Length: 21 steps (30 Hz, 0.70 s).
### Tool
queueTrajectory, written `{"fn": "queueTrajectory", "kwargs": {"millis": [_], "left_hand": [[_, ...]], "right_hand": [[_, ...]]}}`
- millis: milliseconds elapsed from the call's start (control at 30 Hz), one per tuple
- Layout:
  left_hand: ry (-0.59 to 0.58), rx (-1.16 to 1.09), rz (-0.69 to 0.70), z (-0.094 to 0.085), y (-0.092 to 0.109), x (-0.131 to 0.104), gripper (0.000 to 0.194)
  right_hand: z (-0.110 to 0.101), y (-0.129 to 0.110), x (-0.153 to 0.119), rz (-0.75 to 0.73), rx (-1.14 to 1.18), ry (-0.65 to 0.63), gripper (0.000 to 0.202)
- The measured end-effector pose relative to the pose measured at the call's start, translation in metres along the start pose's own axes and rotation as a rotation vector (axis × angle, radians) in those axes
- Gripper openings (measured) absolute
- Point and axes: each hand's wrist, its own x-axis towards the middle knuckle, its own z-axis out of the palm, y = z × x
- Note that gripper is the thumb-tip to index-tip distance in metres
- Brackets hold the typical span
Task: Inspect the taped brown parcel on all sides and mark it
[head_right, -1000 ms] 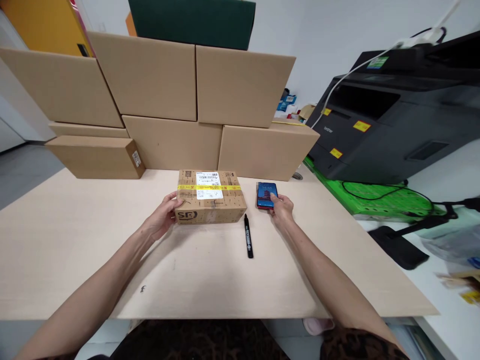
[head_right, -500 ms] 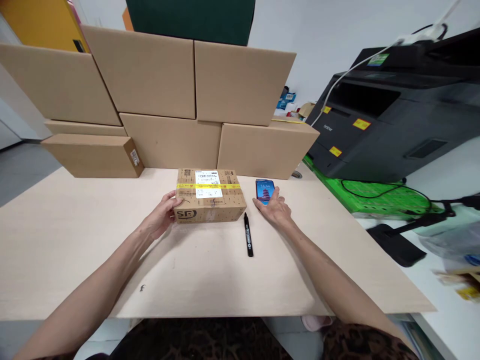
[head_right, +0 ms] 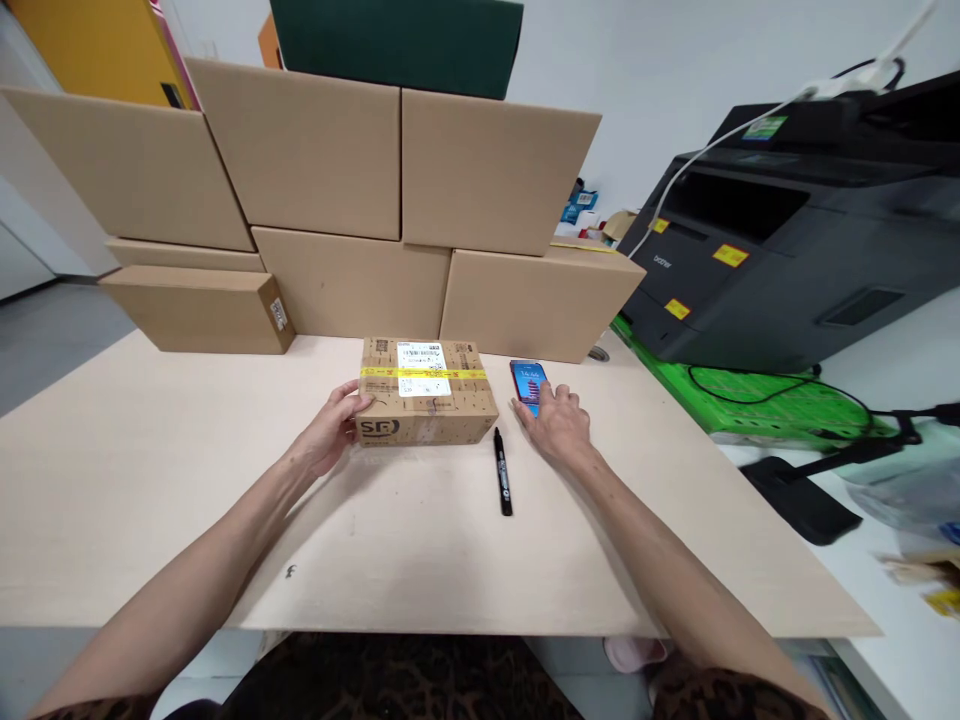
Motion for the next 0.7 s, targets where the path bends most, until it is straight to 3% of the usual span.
{"fn": "queueTrajectory", "kwargs": {"millis": [67, 133, 233, 333, 533, 633, 700], "left_hand": [[0.043, -0.015, 0.008, 0.001, -0.001, 0.0, 0.105], [0.077, -0.036, 0.029, 0.0, 0.0, 0.001, 0.106], [0.083, -0.06, 0.081, -0.004, 0.003, 0.004, 0.097], [0.079, -0.061, 0.117, -0.009, 0.006, 0.008, 0.087], [0.085, -0.061, 0.117, -0.011, 0.005, 0.009, 0.078], [0.059, -0.068, 0.127, -0.01, 0.003, 0.008, 0.077], [0.044, -0.077, 0.14, -0.01, 0.003, 0.007, 0.08]], "right_hand": [[-0.006, -0.003, -0.018, -0.039, 0.03, -0.012, 0.063], [-0.009, -0.008, -0.036, -0.117, 0.124, -0.155, 0.058], [-0.006, -0.017, -0.052, -0.19, 0.142, -0.315, 0.031], [0.0, -0.027, -0.042, -0.144, 0.161, -0.286, 0.018], [-0.002, -0.036, 0.012, -0.027, 0.37, -0.12, 0.034], [-0.004, -0.045, 0.015, -0.077, 0.598, -0.05, 0.031], [-0.005, -0.056, 0.007, -0.116, 0.768, -0.054, 0.047]]}}
